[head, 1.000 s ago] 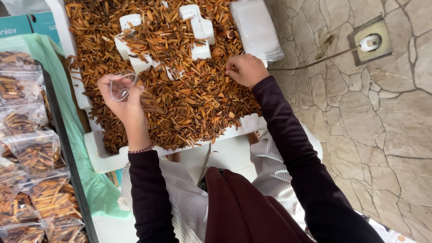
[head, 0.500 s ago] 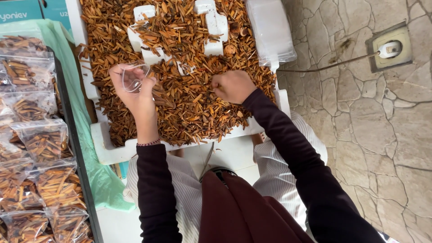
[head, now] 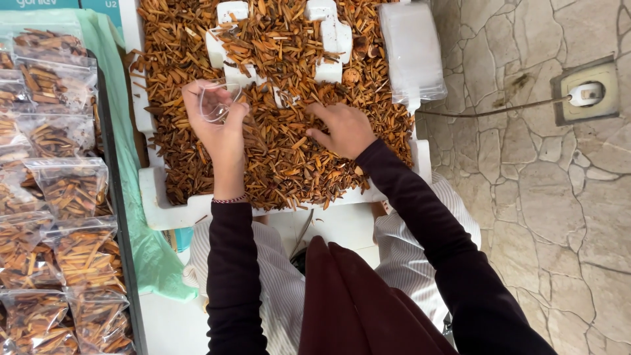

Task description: The person picks up small wood chips from a large bin by hand and places them into small plastic bags.

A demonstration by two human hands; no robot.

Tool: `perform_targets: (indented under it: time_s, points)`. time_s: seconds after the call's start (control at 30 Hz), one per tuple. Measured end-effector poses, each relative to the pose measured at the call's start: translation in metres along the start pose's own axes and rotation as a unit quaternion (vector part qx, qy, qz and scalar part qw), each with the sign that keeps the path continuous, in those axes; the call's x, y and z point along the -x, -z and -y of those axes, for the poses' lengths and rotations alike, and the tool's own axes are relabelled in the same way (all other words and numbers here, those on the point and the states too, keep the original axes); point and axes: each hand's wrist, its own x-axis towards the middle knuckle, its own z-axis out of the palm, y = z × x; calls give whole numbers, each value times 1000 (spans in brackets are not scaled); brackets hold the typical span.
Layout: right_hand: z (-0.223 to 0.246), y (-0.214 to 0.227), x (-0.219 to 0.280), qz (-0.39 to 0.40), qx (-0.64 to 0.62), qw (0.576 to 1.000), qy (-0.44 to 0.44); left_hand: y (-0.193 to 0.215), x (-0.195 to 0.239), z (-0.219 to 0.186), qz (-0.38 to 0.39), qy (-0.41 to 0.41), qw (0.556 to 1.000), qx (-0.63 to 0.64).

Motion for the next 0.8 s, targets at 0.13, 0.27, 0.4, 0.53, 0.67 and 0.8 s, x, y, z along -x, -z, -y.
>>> perform_targets:
  time_s: [0.13, 0.27, 0.4, 0.53, 0.67, 0.8]
  points:
    - [-1, -7, -1, -14, 42, 999, -12, -3, -1, -1, -3, 0, 1000, -1]
    - [-14, 11, 1, -23, -50, 998, -38, -5, -1, -3, -3, -2, 1000, -6]
    - [-30, 16, 0, -86, -59, 991, -85, -6, -1, -2, 4, 5, 1000, -11]
    - [-21, -2, -9, -77, -90, 990, -77, -10, 1, -3, -3, 5, 1000, -10]
    - [-23, -23, -15, -85, -36, 992, -91, -12, 2, -4, 0, 18, 1000, -9]
    - [-27, -17, -20, -100, -217, 968, -77, -11, 1, 4, 11, 22, 1000, -13]
